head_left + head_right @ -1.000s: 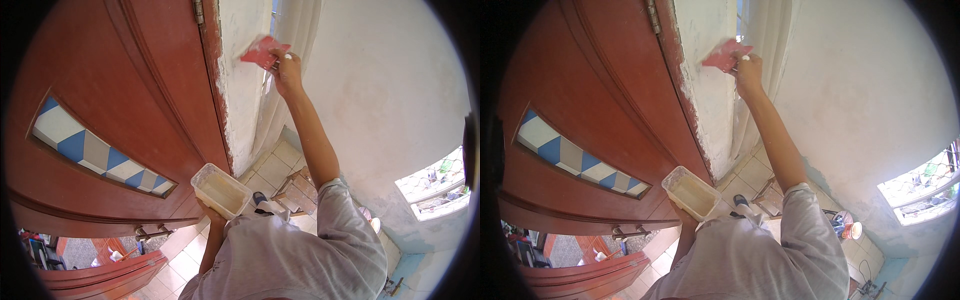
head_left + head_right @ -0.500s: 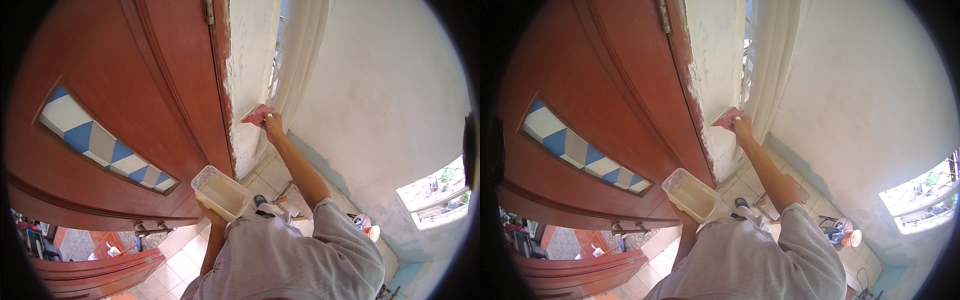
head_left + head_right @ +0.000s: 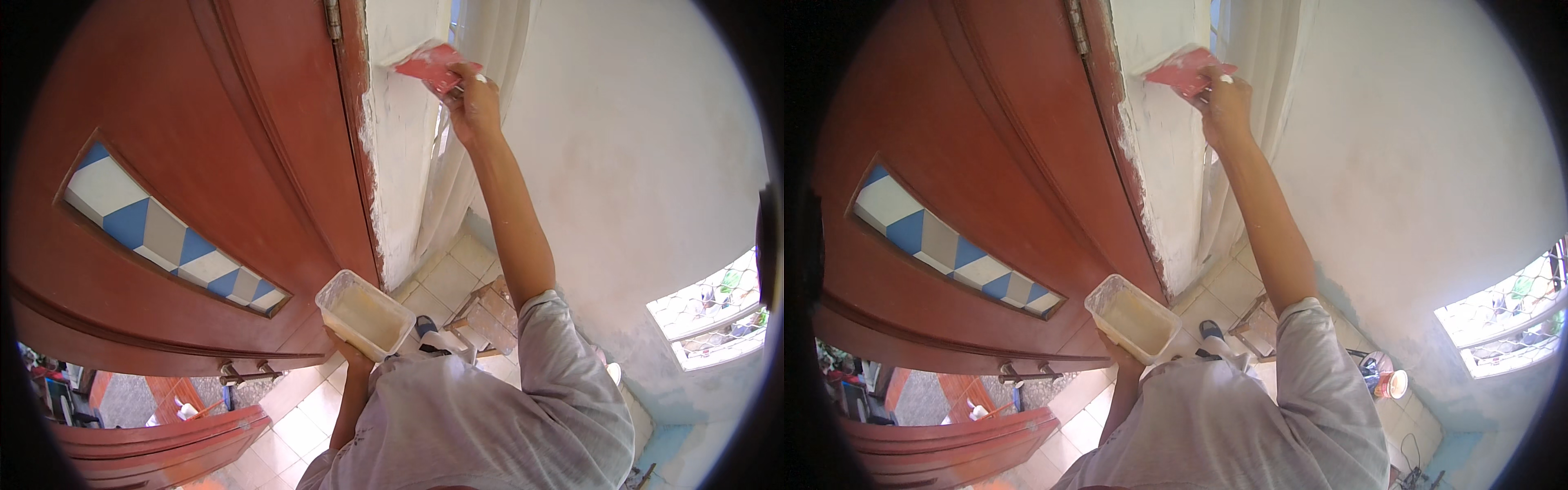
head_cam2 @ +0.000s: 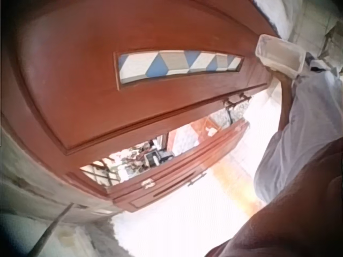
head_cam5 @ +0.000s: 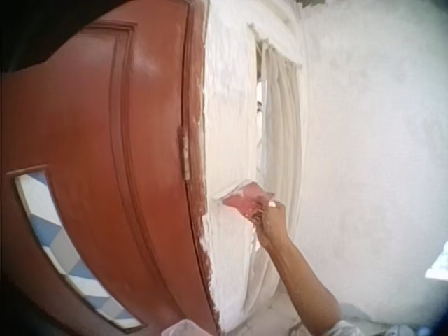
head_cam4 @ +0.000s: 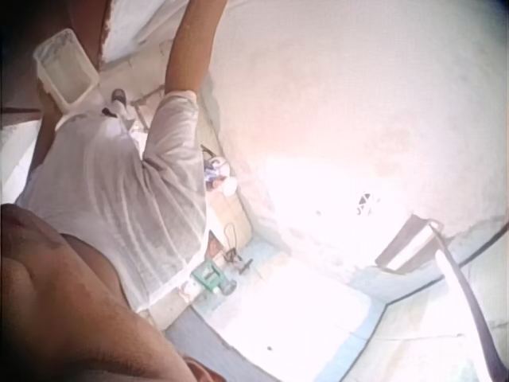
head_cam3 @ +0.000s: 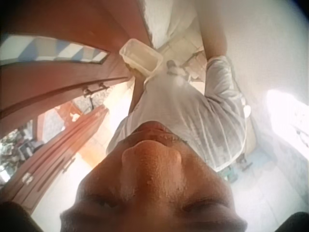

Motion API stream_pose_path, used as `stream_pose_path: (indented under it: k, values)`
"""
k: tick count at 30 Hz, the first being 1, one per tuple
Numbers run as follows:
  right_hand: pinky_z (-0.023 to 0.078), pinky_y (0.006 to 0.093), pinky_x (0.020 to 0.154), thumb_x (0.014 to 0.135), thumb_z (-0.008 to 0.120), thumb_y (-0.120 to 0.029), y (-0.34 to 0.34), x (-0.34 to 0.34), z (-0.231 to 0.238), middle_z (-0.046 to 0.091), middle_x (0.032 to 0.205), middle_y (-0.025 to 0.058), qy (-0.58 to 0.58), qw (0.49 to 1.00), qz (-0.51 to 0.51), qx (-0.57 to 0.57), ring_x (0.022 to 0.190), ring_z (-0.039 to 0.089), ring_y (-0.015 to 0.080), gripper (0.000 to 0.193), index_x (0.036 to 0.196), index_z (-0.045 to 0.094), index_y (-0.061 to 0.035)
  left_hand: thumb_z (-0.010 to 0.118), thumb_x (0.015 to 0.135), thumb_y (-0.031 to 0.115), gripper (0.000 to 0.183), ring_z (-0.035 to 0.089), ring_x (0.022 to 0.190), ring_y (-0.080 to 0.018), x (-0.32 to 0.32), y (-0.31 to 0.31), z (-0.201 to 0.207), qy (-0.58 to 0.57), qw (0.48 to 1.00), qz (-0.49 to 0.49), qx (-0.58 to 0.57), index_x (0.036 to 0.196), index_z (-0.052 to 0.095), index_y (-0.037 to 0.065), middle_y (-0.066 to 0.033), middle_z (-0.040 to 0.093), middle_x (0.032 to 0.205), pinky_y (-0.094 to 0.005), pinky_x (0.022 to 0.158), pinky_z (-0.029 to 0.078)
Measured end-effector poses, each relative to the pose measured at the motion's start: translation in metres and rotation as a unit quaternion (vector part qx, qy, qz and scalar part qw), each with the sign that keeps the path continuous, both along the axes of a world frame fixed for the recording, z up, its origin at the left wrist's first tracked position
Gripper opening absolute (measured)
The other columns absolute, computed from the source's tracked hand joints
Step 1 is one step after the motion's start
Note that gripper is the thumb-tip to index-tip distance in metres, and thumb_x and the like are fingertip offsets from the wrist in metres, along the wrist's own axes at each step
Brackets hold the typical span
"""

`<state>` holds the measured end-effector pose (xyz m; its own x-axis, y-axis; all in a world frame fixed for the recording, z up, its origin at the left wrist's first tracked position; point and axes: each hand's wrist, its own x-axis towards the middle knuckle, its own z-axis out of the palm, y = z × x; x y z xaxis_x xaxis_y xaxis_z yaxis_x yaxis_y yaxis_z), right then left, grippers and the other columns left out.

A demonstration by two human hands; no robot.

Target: The person patches a wall next to a door frame using a spatula. They repeatedly scoop white putty from a plastic container and smooth it onto the wall surface to fill gaps and imperfections.

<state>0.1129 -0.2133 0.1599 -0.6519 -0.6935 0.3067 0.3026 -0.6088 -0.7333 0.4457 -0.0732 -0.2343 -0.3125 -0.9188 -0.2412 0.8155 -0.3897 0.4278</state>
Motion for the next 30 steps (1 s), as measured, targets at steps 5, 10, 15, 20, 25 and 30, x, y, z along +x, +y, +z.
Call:
stream_pose_path:
  k: [5,10,15,20,25,30]
  values:
    - [0.057,0.0317,0.074,0.1,0.061,-0.011,0.037,-0.027,-0.118,0.065,0.093,0.0061,-0.013,0.997,-0.024,0.067,0.079,0.065,0.0155,0.014,0.106,0.065,0.001,0.024,0.101,0.077,0.084,0.042,0.145,-0.0327,-0.002,0.01,0.015,-0.086,0.996,0.037,0.001,0.161,0.03,0.019,-0.009,0.039,0.161,-0.047,0.12,0.038]
    - [0.055,0.0325,0.077,0.103,0.061,-0.014,0.056,-0.027,-0.247,0.068,0.098,0.0065,0.045,0.967,-0.062,0.244,0.084,0.064,0.0137,0.018,0.111,0.066,0.0007,0.026,0.104,0.072,0.075,0.044,0.144,-0.031,0.001,0.012,0.004,-0.017,1.0,0.022,0.002,0.161,0.03,0.022,-0.0072,0.04,0.161,-0.05,0.119,0.039]
    - [0.055,0.0335,0.083,0.104,0.06,-0.013,0.014,-0.014,-0.226,0.071,0.106,0.0101,0.261,0.929,-0.227,0.131,0.091,0.066,0.0177,0.027,0.125,0.065,0.0039,0.027,0.105,0.07,0.073,0.045,0.143,-0.0308,-0.009,-0.001,0.015,-0.115,0.99,0.063,-0.047,0.16,0.033,0.022,-0.0068,0.041,0.16,-0.0495,0.118,0.04]
    - [0.056,0.0329,0.086,0.103,0.055,0.0,-0.008,-0.007,-0.152,0.072,0.128,0.0158,0.448,0.821,-0.353,0.018,0.097,0.073,0.0265,0.034,0.135,0.064,-0.0037,0.024,0.104,0.073,0.077,0.045,0.143,-0.0316,-0.019,-0.015,0.034,-0.127,0.99,0.056,0.029,0.159,0.034,0.019,-0.0082,0.043,0.159,-0.0474,0.119,0.04]
    - [0.055,0.0429,0.099,0.086,0.059,0.01,-0.004,0.049,-0.227,0.064,0.14,0.0173,0.538,0.788,-0.284,0.093,0.126,0.064,0.0365,0.057,0.142,0.059,-0.0025,0.025,0.104,0.071,0.076,0.045,0.143,-0.0321,-0.035,-0.023,0.048,-0.137,0.989,0.057,-0.005,0.158,0.036,0.019,-0.0076,0.043,0.16,-0.0481,0.119,0.041]
    - [0.054,0.0455,0.102,0.086,0.056,0.011,0.035,0.059,-0.286,0.064,0.14,0.0171,0.533,0.815,-0.186,0.131,0.128,0.062,0.0372,0.06,0.144,0.056,-0.003,0.027,0.105,0.069,0.071,0.051,0.137,-0.029,-0.048,-0.028,0.039,-0.104,0.992,0.057,0.037,0.154,0.041,0.02,-0.006,0.049,0.152,-0.0474,0.115,0.045]
